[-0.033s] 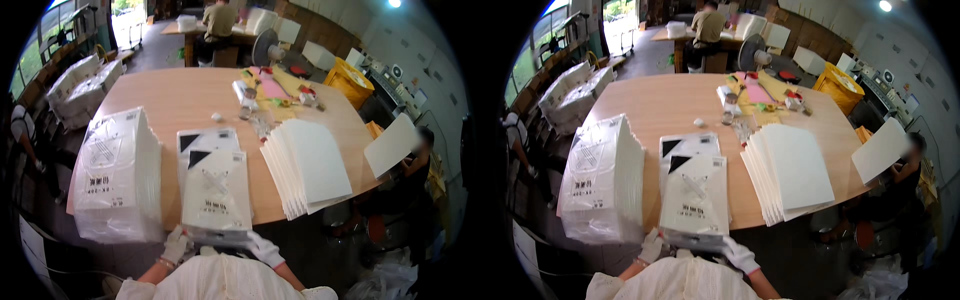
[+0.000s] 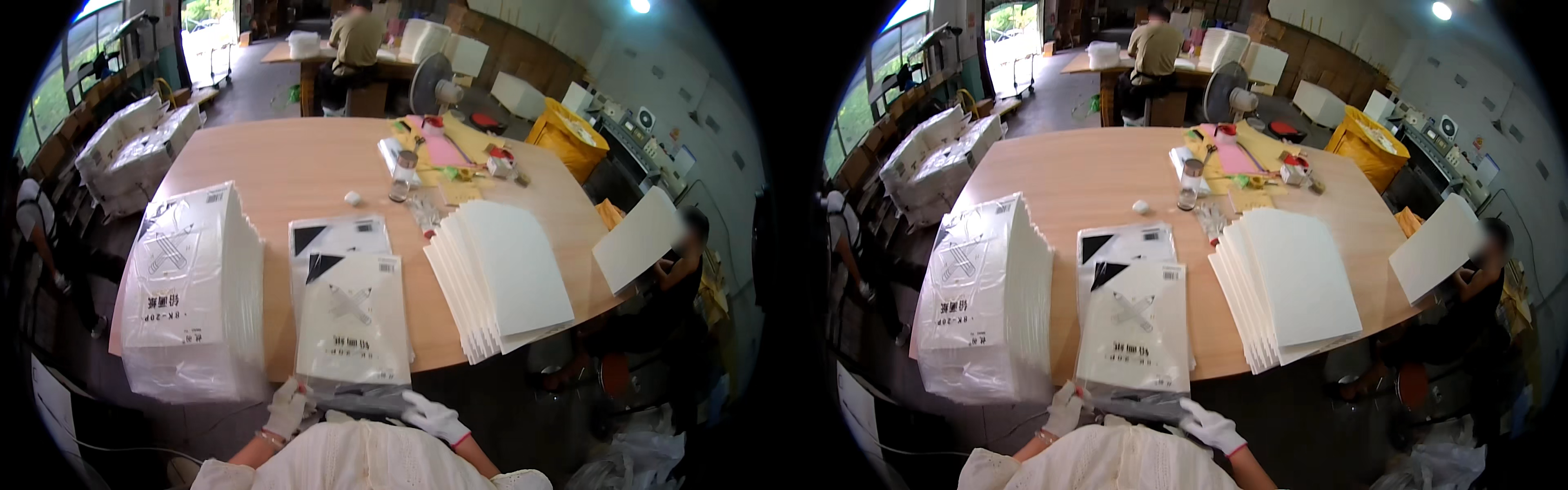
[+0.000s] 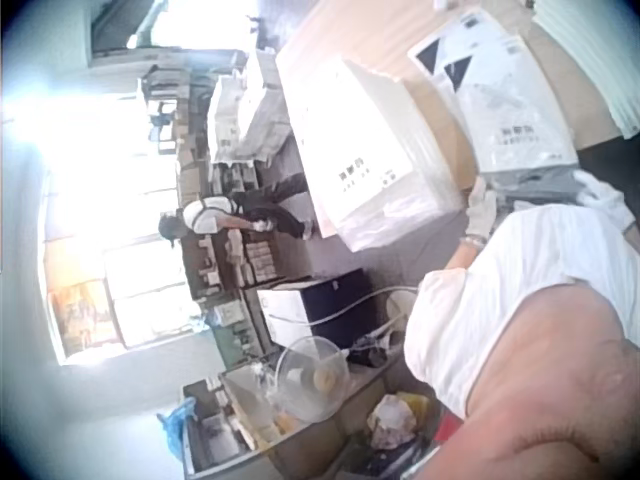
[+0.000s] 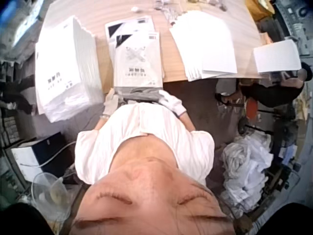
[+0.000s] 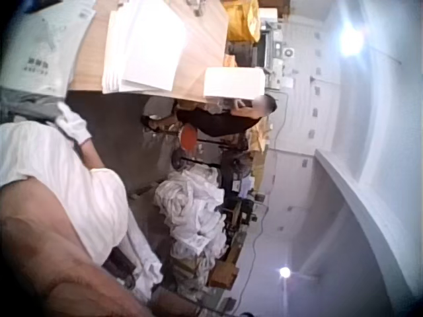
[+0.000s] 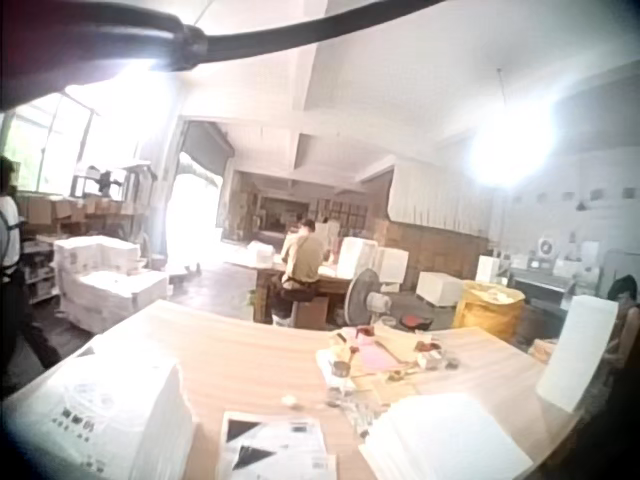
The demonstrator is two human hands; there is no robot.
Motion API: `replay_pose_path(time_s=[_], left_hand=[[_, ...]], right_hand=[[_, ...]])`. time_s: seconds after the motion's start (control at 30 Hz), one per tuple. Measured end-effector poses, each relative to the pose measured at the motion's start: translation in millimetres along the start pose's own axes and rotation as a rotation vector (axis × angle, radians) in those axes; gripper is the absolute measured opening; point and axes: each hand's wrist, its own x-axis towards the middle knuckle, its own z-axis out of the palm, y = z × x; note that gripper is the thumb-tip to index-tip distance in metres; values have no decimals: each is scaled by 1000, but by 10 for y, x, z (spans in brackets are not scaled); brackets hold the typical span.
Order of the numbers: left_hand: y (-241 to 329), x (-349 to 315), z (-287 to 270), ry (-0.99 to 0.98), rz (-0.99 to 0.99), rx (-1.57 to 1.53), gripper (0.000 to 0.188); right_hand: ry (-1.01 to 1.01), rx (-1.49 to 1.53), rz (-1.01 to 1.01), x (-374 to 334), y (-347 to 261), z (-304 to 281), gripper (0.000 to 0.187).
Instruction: The person takes individual white paper sheets from a stack on a table and places them into clear plastic packaging bags. The person wears white gloves and handles the sheets one by one, inserting them into the bags and stacking the filled packages on the table.
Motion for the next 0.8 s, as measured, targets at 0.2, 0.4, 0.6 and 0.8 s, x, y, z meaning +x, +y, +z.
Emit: replay_pose_path(time_s=[0.2,0.4,0.6,0.8], left_hand=[[282,204,114,-36,713,453,9],[838,-336,-463,392,612,-842,22],[715,-21,-2208,1088,837,-359,21],[-639,26,-2631,964,588,-624,19]], right_hand=[[271,982,463,576,-15,304,37],[-363,1366,419,1624,-1395,692,36],[-734,663,4,1742,-2668,1232,40],[-200,304,-497,1555,-2029,1595,44]])
